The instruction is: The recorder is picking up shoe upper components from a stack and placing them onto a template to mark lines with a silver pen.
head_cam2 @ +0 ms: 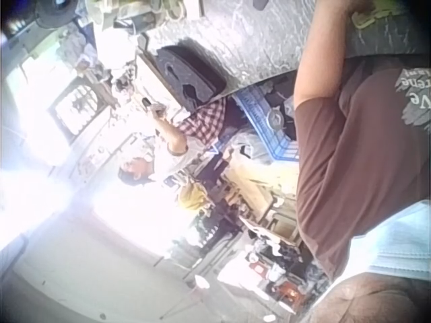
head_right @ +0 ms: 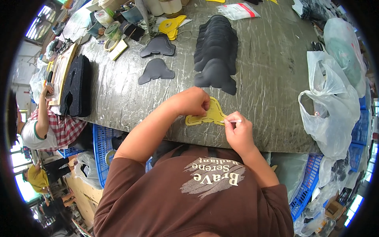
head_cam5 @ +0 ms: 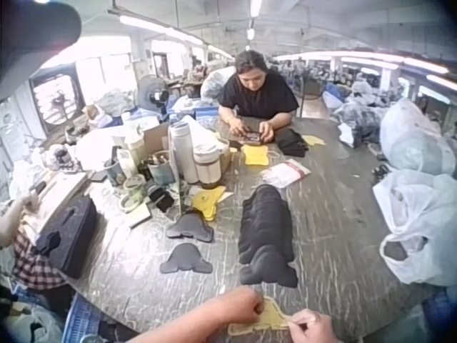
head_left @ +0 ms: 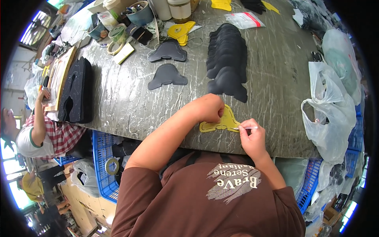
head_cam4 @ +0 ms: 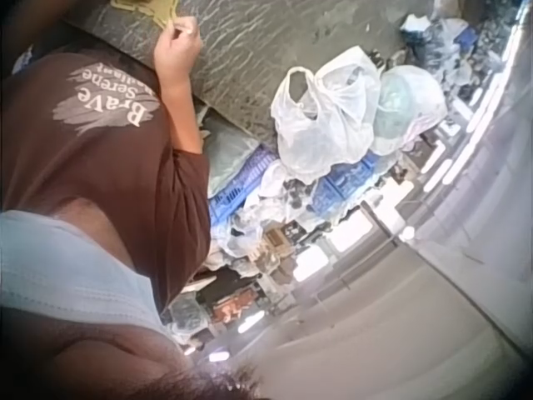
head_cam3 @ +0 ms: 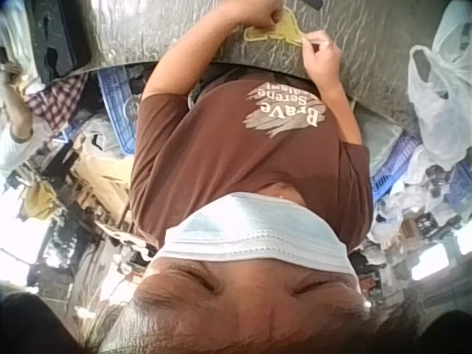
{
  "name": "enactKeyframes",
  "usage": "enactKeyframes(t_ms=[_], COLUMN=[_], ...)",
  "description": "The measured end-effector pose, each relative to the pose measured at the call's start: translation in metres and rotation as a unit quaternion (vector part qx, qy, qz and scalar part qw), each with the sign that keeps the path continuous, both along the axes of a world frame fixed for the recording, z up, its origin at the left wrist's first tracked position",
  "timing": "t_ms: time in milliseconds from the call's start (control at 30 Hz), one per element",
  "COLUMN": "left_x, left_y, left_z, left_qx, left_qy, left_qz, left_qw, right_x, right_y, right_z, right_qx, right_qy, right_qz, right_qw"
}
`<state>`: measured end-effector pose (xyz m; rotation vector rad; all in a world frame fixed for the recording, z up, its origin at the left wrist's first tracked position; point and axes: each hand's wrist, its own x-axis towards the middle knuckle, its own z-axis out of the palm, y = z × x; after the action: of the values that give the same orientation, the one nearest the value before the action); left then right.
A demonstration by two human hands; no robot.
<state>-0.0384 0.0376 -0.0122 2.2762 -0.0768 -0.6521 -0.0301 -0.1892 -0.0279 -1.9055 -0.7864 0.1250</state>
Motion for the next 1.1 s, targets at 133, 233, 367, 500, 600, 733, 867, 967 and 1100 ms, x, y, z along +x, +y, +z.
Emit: enactKeyframes(t_ms=[133,233,367,500,600,733,867,967,1100], left_x=[0.000,-0.002,-0.013,-0.021,-0.028,-0.039,-0.050,-0.051,-0.047], left_y=[-0.001,-0.013,-0.015,-0.011,0.004,0.085,0.144,0.125,0.035], left_z=[0.002,0.014,0.007,0.003,0.017,0.026,0.024,0.026,0.015], left_qx=[0.016,0.096,0.212,0.177,-0.039,-0.019,0.157,0.034,-0.028], left_qy=[-0.006,-0.033,-0.186,-0.234,-0.057,-0.154,-0.331,-0.244,-0.132], left_qz=[-0.005,0.009,0.048,0.043,0.169,0.318,0.356,0.399,0.272], left_qw=[1.000,0.995,0.958,0.955,0.983,0.936,0.859,0.883,0.953], right_x=[0.005,0.013,0.041,0.061,0.066,0.066,0.051,0.025,0.008], right_y=[-0.008,-0.007,0.013,0.035,0.037,0.031,0.022,0.014,0.013], right_z=[0.003,0.007,0.008,0.001,-0.003,-0.009,0.007,0.010,0.013], right_qx=[-0.010,-0.062,-0.065,-0.188,-0.254,-0.237,-0.264,-0.303,-0.214], right_qy=[0.000,-0.038,-0.144,-0.181,-0.107,-0.107,-0.059,-0.027,-0.051], right_qz=[-0.002,-0.011,-0.047,-0.084,-0.077,-0.070,0.065,0.135,0.097], right_qw=[1.000,0.997,0.986,0.962,0.958,0.963,0.960,0.943,0.971])
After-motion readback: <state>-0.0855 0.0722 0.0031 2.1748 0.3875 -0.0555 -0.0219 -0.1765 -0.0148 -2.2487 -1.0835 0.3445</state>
